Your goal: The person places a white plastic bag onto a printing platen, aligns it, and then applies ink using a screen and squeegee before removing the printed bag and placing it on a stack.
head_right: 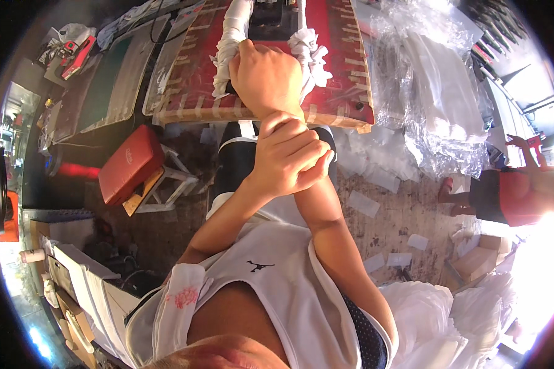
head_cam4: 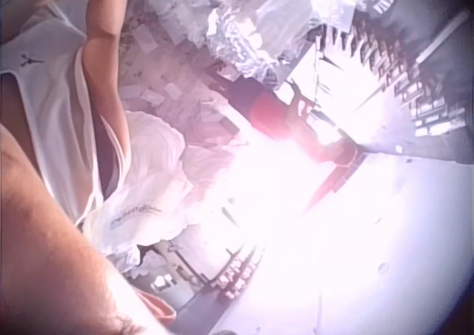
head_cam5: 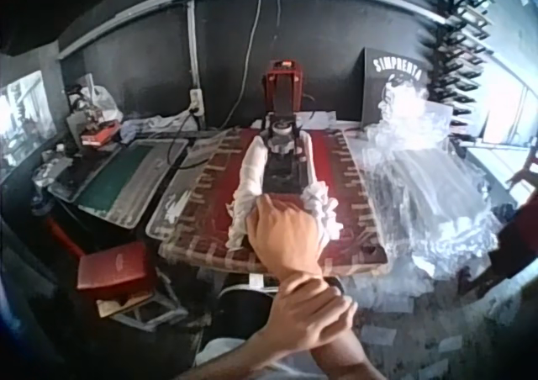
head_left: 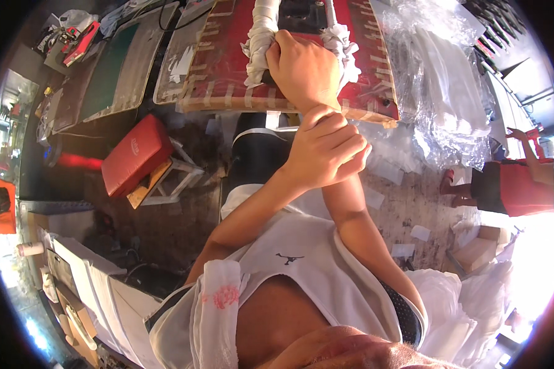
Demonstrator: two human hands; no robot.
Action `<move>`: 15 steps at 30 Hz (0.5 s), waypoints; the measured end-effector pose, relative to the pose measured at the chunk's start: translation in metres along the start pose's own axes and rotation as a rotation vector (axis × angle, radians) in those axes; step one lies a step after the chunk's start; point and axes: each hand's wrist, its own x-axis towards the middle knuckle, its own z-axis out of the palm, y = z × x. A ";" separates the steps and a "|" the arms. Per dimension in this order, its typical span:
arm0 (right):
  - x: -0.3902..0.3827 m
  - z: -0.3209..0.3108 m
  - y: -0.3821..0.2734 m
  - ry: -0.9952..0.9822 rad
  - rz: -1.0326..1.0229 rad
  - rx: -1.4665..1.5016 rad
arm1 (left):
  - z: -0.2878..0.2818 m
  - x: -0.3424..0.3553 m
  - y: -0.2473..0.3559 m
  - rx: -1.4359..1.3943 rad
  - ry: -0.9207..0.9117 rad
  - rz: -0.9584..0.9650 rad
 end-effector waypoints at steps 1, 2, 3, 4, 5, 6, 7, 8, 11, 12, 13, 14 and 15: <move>0.000 0.000 0.000 0.001 0.002 -0.004 | 0.000 0.001 0.000 -0.004 -0.002 0.001; -0.001 0.000 0.000 -0.001 0.003 -0.010 | 0.000 0.001 0.000 -0.001 -0.005 0.000; -0.001 0.001 0.000 -0.002 0.004 -0.017 | 0.000 0.000 0.000 0.002 -0.009 -0.001; -0.001 0.001 0.001 0.026 -0.017 -0.015 | 0.000 0.000 0.000 0.005 -0.012 -0.002; -0.001 0.001 0.001 0.055 -0.040 -0.011 | 0.000 0.000 0.000 0.003 -0.003 0.000; -0.001 0.002 0.001 0.083 -0.063 -0.007 | 0.000 0.000 0.001 0.001 0.006 0.002; -0.001 0.002 0.001 0.050 -0.037 -0.013 | 0.000 0.000 0.000 -0.001 0.015 0.004; -0.001 0.002 -0.001 0.015 -0.010 -0.015 | -0.001 0.000 0.001 -0.013 0.006 0.000; 0.001 0.001 0.002 0.026 -0.067 0.083 | -0.007 0.002 0.000 -0.124 -0.034 0.008; 0.000 -0.001 0.004 0.038 -0.104 0.134 | -0.013 0.005 -0.004 -0.211 -0.057 0.014; 0.000 -0.006 0.009 -0.058 -0.123 0.189 | -0.021 0.008 -0.007 -0.300 -0.078 0.021; 0.001 -0.013 0.017 -0.019 -0.198 0.309 | -0.032 0.019 -0.007 -0.463 -0.095 0.001; 0.002 -0.019 0.024 0.021 -0.279 0.435 | -0.044 0.025 -0.007 -0.525 -0.120 -0.060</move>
